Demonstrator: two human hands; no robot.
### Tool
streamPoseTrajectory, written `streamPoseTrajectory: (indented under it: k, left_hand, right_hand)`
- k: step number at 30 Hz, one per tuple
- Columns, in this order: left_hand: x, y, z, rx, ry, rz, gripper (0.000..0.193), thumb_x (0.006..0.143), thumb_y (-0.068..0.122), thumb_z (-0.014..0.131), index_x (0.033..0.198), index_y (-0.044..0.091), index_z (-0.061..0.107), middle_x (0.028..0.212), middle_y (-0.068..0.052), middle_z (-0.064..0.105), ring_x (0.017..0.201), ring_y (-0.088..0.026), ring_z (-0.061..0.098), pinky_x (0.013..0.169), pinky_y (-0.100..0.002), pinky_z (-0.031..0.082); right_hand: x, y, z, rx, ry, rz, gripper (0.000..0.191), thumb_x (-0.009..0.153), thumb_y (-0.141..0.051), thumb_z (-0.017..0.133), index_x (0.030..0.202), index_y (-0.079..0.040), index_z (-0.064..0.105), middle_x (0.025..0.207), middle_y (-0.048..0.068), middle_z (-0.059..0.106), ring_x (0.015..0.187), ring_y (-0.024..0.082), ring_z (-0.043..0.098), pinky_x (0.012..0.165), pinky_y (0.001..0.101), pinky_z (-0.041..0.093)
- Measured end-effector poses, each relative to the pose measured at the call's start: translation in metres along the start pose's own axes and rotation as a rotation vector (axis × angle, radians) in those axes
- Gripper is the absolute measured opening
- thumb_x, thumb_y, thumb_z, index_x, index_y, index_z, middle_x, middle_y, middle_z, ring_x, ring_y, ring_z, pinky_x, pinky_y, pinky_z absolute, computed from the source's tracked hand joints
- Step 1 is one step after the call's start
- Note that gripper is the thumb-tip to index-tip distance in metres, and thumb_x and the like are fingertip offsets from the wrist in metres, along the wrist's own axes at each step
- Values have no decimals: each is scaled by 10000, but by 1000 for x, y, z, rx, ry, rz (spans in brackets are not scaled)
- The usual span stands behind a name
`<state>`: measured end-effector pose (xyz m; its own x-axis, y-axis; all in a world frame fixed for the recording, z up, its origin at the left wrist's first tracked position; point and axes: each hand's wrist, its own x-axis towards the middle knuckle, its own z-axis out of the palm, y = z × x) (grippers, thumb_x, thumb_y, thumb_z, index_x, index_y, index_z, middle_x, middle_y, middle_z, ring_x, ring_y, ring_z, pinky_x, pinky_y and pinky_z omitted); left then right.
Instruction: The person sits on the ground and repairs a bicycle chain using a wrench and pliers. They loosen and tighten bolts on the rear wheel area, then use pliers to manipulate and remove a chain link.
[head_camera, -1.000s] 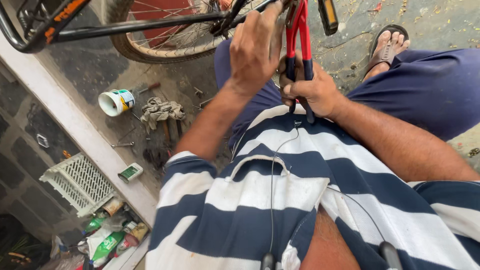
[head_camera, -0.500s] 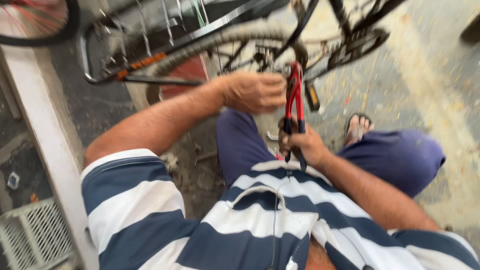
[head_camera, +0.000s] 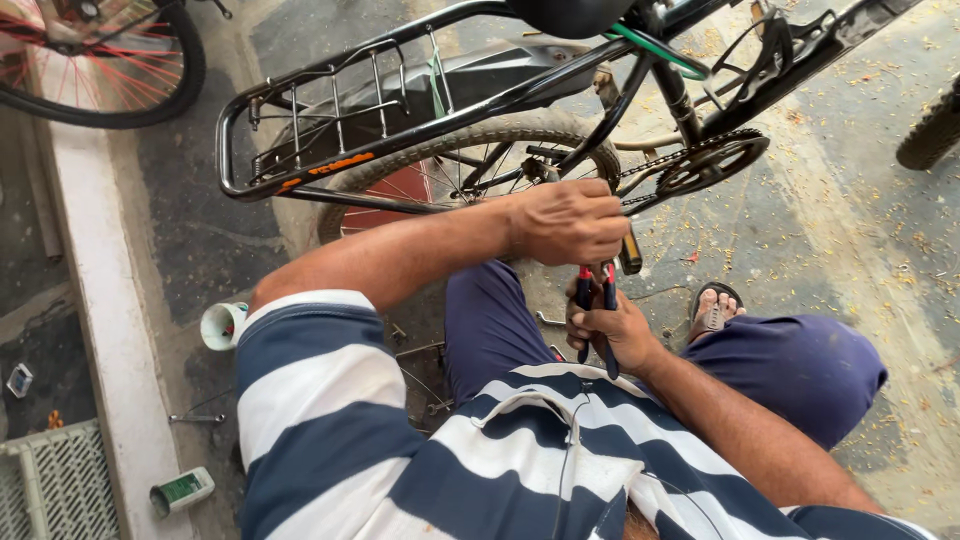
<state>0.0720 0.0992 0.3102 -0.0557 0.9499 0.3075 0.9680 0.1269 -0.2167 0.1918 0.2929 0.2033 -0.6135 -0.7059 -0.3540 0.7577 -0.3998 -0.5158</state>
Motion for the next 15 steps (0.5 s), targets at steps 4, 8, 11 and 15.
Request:
streamPoseTrajectory:
  k: [4, 8, 11, 15]
  left_hand:
    - [18, -6, 7, -48, 92, -207, 222, 969, 207, 704, 773, 152, 617, 744, 6, 520, 657, -125, 511, 593, -329, 457]
    - [27, -15, 14, -191, 231, -465, 511, 990, 528, 680, 710, 111, 588, 648, -32, 526, 549, -171, 510, 514, -371, 439]
    - [19, -21, 29, -232, 274, -647, 482, 1023, 534, 671, 820, 97, 680, 699, -62, 590, 585, -186, 564, 535, -389, 457]
    - [-11, -21, 66, -548, 353, -1041, 377, 938, 445, 729, 1105, 106, 726, 590, 20, 606, 478, -104, 572, 497, -335, 492]
  right_hand:
    - [-1, -1, 1, -29, -3, -18, 450, 775, 28, 613, 1197, -54, 482, 802, 40, 511, 674, 170, 489, 631, 387, 454]
    - [-3, 2, -3, -79, 5, -6, 441, 788, 17, 629, 1202, -36, 486, 794, 44, 517, 684, 175, 518, 633, 379, 472]
    - [-6, 6, -4, -130, -10, -40, 422, 807, 5, 634, 1202, -13, 487, 793, 55, 525, 680, 188, 536, 635, 381, 495]
    - [-13, 7, 3, -151, -12, -11, 435, 800, -6, 621, 1211, -29, 481, 820, 35, 527, 705, 181, 557, 639, 354, 489]
